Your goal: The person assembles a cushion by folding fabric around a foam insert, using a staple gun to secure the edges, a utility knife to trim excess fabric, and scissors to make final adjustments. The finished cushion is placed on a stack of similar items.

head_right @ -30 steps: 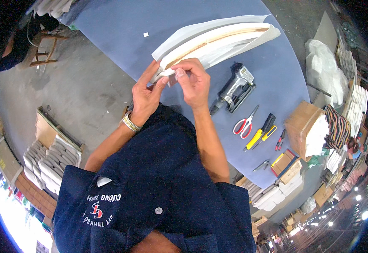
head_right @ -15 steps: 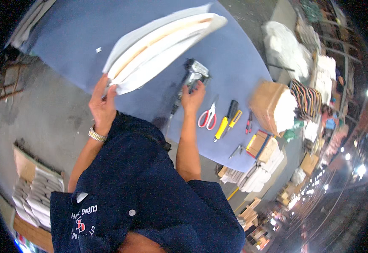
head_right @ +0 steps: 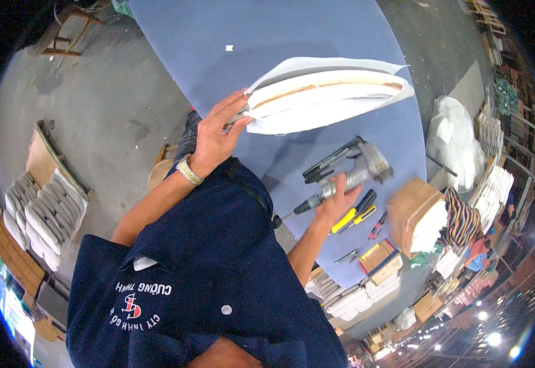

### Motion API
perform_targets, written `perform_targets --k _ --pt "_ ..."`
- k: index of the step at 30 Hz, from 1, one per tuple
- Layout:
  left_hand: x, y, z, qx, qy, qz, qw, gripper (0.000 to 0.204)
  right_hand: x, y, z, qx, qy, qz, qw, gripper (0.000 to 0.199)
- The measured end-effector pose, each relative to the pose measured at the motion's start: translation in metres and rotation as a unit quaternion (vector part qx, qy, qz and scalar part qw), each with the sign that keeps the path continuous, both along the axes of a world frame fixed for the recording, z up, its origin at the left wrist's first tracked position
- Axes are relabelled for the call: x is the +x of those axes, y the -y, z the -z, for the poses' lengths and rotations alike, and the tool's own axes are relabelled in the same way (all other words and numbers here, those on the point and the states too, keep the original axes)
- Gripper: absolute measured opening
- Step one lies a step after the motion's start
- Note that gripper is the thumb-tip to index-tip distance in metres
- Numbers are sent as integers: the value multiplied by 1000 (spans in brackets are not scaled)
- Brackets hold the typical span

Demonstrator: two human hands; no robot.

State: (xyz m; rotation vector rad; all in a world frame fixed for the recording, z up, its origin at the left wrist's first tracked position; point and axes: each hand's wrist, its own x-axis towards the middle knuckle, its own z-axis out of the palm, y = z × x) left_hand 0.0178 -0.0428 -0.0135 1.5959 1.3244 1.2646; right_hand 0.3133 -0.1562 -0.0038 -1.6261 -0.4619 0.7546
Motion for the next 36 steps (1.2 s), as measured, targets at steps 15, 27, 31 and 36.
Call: perform_targets --k 15,27,31,36 --pt "-3 6 0 7 -30 37 999 46 -127 -34 -63 -60 119 -320 938 33" --pt "-2 -1 1 8 -16 11 1000 49 -133 -55 -56 -14 196 -356 914 34" --pt "-3 -1 -1 4 -15 15 1000 51 -137 -58 -60 -12 245 -363 899 35" --pt "-3 0 0 -6 -9 16 1000 50 -136 -60 -54 -24 249 -373 894 36"
